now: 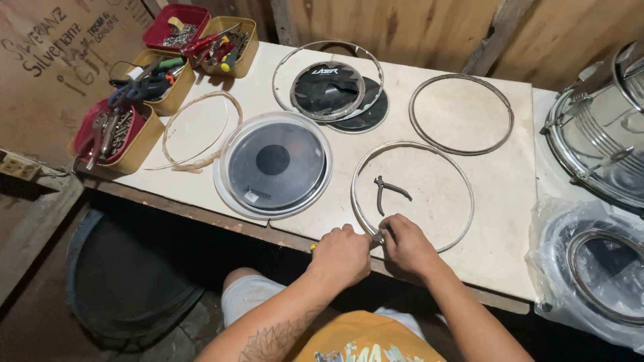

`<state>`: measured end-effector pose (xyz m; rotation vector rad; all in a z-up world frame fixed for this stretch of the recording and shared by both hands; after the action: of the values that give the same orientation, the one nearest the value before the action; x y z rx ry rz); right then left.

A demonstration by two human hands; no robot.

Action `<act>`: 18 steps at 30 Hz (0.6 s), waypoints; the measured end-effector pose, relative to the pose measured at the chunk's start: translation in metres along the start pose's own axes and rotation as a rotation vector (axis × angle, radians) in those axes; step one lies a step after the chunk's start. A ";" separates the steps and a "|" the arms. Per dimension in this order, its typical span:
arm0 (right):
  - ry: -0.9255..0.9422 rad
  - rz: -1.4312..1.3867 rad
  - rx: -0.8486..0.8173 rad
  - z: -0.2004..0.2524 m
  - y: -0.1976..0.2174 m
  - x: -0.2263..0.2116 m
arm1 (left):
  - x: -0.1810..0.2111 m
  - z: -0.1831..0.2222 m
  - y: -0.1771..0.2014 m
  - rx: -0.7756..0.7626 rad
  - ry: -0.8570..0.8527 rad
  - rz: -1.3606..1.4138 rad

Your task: Cleaning and adjusting drum components including hoops and heads on a repair bench

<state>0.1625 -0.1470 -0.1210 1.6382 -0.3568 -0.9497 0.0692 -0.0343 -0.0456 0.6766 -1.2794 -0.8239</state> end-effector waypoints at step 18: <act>-0.001 -0.007 0.003 0.002 0.002 -0.001 | 0.006 -0.026 -0.005 0.004 -0.101 -0.111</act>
<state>0.1603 -0.1479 -0.1191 1.6422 -0.3534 -0.9552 0.0944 -0.0420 -0.0510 0.7211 -1.3441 -0.9565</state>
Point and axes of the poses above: each hand's wrist, its own z-axis away from the middle knuckle, its own y-axis out of the back of the hand, x = y × z, the point moved 8 cm from there along -z, towards the middle knuckle, and after that the axes turned 14 degrees about z, right-handed, at the moved point
